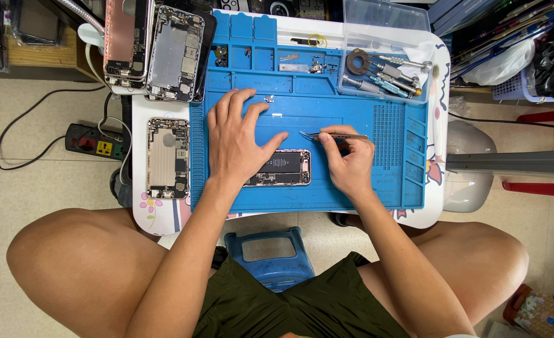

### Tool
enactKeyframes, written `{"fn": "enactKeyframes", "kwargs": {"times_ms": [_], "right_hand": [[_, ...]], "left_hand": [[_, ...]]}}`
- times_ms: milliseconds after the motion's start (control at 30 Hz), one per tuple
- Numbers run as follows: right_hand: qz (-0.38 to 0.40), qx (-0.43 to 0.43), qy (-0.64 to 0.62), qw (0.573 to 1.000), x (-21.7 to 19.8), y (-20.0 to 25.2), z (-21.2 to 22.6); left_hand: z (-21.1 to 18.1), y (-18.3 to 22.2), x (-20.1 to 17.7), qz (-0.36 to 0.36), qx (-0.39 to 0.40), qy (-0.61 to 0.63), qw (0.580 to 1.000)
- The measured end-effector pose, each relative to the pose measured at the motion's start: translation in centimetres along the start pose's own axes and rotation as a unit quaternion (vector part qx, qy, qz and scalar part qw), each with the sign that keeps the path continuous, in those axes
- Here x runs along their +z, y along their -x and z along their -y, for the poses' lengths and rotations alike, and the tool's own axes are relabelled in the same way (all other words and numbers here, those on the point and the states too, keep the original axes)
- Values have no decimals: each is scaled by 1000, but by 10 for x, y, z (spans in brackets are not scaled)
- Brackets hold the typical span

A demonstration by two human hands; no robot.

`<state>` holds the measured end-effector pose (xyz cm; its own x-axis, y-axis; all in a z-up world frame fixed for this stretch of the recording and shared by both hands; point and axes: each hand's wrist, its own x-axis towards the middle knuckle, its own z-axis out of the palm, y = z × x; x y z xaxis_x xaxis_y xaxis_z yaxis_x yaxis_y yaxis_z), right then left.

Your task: The person uses a screwdriver and tweezers to remove screws and small components from a disassembled smartphone placed on a blue work mat. They carefully lift and set aside tiny parts while working on the phone's internal assembly.

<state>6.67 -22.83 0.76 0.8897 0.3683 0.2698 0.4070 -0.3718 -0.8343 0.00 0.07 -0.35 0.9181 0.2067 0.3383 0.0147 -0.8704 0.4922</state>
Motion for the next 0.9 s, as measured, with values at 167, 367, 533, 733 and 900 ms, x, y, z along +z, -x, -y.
{"fn": "enactKeyframes", "kwargs": {"times_ms": [167, 367, 533, 733, 900], "right_hand": [[3, -16, 24, 1000, 0, 1, 5], [0, -29, 32, 999, 0, 0, 8], [-5, -47, 32, 998, 2, -14, 9], [-5, -78, 24, 997, 20, -45, 10], [11, -89, 33, 995, 35, -58, 13]], "left_hand": [[-1, 0, -1, 1, -1, -2, 1000], [-3, -1, -5, 11, -11, 0, 1000], [0, -2, -2, 12, -16, 5, 1000], [1, -1, -1, 4, -12, -1, 1000], [1, 1, 1, -5, -8, 1, 1000]]}}
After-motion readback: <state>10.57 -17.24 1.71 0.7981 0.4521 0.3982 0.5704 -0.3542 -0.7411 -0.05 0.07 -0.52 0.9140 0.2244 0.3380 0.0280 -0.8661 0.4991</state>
